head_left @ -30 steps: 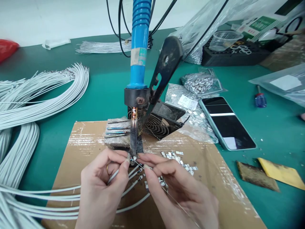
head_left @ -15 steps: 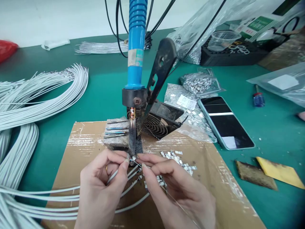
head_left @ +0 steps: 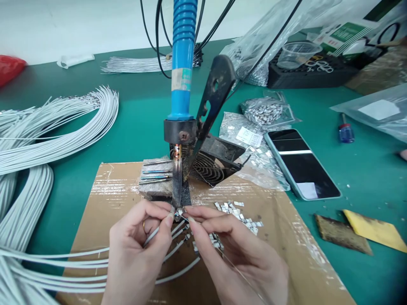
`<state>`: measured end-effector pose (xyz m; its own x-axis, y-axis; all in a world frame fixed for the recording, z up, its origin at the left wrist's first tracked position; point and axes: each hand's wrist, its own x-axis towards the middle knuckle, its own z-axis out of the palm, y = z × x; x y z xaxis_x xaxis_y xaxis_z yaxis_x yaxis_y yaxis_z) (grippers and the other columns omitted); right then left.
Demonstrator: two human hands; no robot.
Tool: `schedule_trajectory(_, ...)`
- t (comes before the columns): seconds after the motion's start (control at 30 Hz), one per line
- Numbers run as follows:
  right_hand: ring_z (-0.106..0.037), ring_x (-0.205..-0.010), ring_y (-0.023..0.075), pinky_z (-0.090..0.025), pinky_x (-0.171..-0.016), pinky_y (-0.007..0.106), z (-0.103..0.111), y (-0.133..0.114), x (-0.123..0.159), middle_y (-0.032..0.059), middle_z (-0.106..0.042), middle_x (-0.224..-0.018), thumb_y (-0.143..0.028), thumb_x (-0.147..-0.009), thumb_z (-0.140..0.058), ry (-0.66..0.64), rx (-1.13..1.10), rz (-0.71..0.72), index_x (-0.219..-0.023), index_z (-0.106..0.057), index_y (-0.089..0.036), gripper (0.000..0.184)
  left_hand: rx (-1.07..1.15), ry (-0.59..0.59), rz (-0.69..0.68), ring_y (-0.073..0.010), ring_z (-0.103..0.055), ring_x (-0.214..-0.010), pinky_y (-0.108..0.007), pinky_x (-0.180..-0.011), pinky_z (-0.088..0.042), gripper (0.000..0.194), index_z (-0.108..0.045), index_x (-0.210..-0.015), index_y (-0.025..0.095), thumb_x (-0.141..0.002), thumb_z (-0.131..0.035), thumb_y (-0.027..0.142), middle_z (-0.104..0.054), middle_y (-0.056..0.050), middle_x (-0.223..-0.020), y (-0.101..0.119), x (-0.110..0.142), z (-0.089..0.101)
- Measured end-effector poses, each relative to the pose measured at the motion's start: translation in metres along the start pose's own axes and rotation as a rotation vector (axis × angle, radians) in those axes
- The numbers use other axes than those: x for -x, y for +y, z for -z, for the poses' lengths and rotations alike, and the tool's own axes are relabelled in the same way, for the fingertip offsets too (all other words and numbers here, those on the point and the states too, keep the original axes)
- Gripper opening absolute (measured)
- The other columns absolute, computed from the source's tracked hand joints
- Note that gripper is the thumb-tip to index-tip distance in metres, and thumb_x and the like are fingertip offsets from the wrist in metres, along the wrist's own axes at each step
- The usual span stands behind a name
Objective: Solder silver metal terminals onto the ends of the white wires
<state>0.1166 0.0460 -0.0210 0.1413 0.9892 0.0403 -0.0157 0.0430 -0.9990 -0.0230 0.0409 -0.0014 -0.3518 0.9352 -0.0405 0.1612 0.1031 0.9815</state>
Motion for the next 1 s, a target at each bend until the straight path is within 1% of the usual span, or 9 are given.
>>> schedule_trajectory(0.13, -0.08, -0.09, 0.0137, -0.059, -0.083, 0.018, -0.001, 0.001, 0.0, -0.0017, -0.084, -0.099, -0.012, -0.087, -0.078, 0.014, -0.006, 0.018, -0.076, -0.073, -0.026, 0.019, 0.009, -0.002, 0.009, -0.0082, -0.068, -0.057, -0.012, -0.053, -0.053, 0.014, -0.075, -0.072, 0.02, -0.08, -0.078, 0.009, -0.078, 0.0, -0.082, 0.001, 0.001, -0.002)
schedule_trajectory(0.3, -0.08, -0.091, 0.0154, -0.06, -0.085, 0.021, -0.001, 0.0, 0.0, -0.0006, -0.085, -0.097, -0.009, -0.086, -0.079, 0.011, 0.014, 0.056, -0.077, -0.074, -0.026, 0.019, 0.079, 0.114, 0.088, -0.0076, -0.064, -0.055, -0.013, -0.051, -0.051, 0.013, -0.074, -0.07, 0.02, -0.079, -0.077, 0.011, -0.077, 0.0, -0.081, 0.004, 0.005, -0.008)
schedule_trajectory(0.47, -0.081, -0.088, 0.0186, -0.063, -0.082, 0.026, -0.003, -0.001, 0.0, 0.0017, -0.085, -0.094, -0.011, -0.086, -0.079, 0.052, 0.033, 0.078, -0.075, -0.074, -0.025, 0.018, -0.025, -0.013, 0.011, -0.008, -0.063, -0.052, -0.014, -0.046, -0.048, 0.014, -0.076, -0.075, 0.022, -0.083, -0.076, 0.011, -0.08, 0.0, -0.084, 0.0, 0.004, 0.001)
schedule_trajectory(0.6, -0.081, -0.086, 0.0196, -0.063, -0.081, 0.027, -0.003, -0.001, -0.001, 0.0032, -0.084, -0.093, -0.016, -0.088, -0.077, 0.013, 0.057, 0.065, -0.072, -0.072, -0.024, 0.019, -0.038, -0.023, 0.008, -0.0079, -0.063, -0.053, -0.014, -0.048, -0.049, 0.014, -0.076, -0.076, 0.023, -0.087, -0.074, 0.013, -0.08, -0.001, -0.086, -0.004, 0.003, 0.007)
schedule_trajectory(0.67, -0.081, -0.087, 0.0199, -0.063, -0.081, 0.027, -0.003, -0.001, -0.002, 0.0033, -0.084, -0.093, -0.016, -0.089, -0.077, -0.002, 0.069, 0.052, -0.072, -0.072, -0.024, 0.019, -0.031, -0.026, 0.017, -0.0084, -0.064, -0.055, -0.014, -0.05, -0.051, 0.015, -0.076, -0.075, 0.022, -0.086, -0.075, 0.012, -0.079, -0.001, -0.086, -0.005, 0.002, 0.007)
schedule_trajectory(0.77, -0.081, -0.089, 0.0177, -0.061, -0.084, 0.024, -0.002, -0.001, -0.001, 0.0006, -0.084, -0.094, -0.015, -0.089, -0.077, -0.002, 0.055, 0.039, -0.074, -0.072, -0.025, 0.018, -0.012, -0.03, 0.024, -0.0093, -0.066, -0.057, -0.014, -0.052, -0.052, 0.014, -0.076, -0.075, 0.022, -0.084, -0.076, 0.011, -0.079, -0.001, -0.085, -0.006, 0.002, 0.003)
schedule_trajectory(0.83, -0.08, -0.091, 0.0161, -0.06, -0.085, 0.022, -0.003, 0.0, -0.001, -0.0011, -0.084, -0.094, -0.015, -0.089, -0.077, 0.0, 0.044, 0.038, -0.074, -0.072, -0.025, 0.019, 0.012, -0.003, 0.035, -0.0093, -0.066, -0.058, -0.014, -0.052, -0.052, 0.013, -0.076, -0.074, 0.022, -0.081, -0.077, 0.011, -0.079, -0.001, -0.085, -0.004, 0.003, -0.001)
schedule_trajectory(0.93, -0.08, -0.091, 0.017, -0.06, -0.085, 0.024, -0.003, 0.002, 0.0, -0.0004, -0.084, -0.094, -0.016, -0.089, -0.077, 0.009, 0.041, 0.048, -0.074, -0.072, -0.025, 0.018, 0.047, 0.092, 0.07, -0.0071, -0.061, -0.054, -0.013, -0.049, -0.048, 0.013, -0.075, -0.072, 0.022, -0.079, -0.078, 0.011, -0.077, 0.0, -0.082, 0.0, 0.005, -0.006)
schedule_trajectory(1.0, -0.081, -0.092, 0.0177, -0.061, -0.085, 0.025, -0.004, 0.002, 0.0, 0.0002, -0.084, -0.094, -0.016, -0.089, -0.077, 0.017, 0.037, 0.055, -0.074, -0.072, -0.025, 0.018, 0.032, 0.09, 0.062, -0.0068, -0.059, -0.053, -0.013, -0.049, -0.047, 0.014, -0.075, -0.071, 0.022, -0.08, -0.077, 0.012, -0.076, 0.0, -0.082, 0.001, 0.006, -0.006)
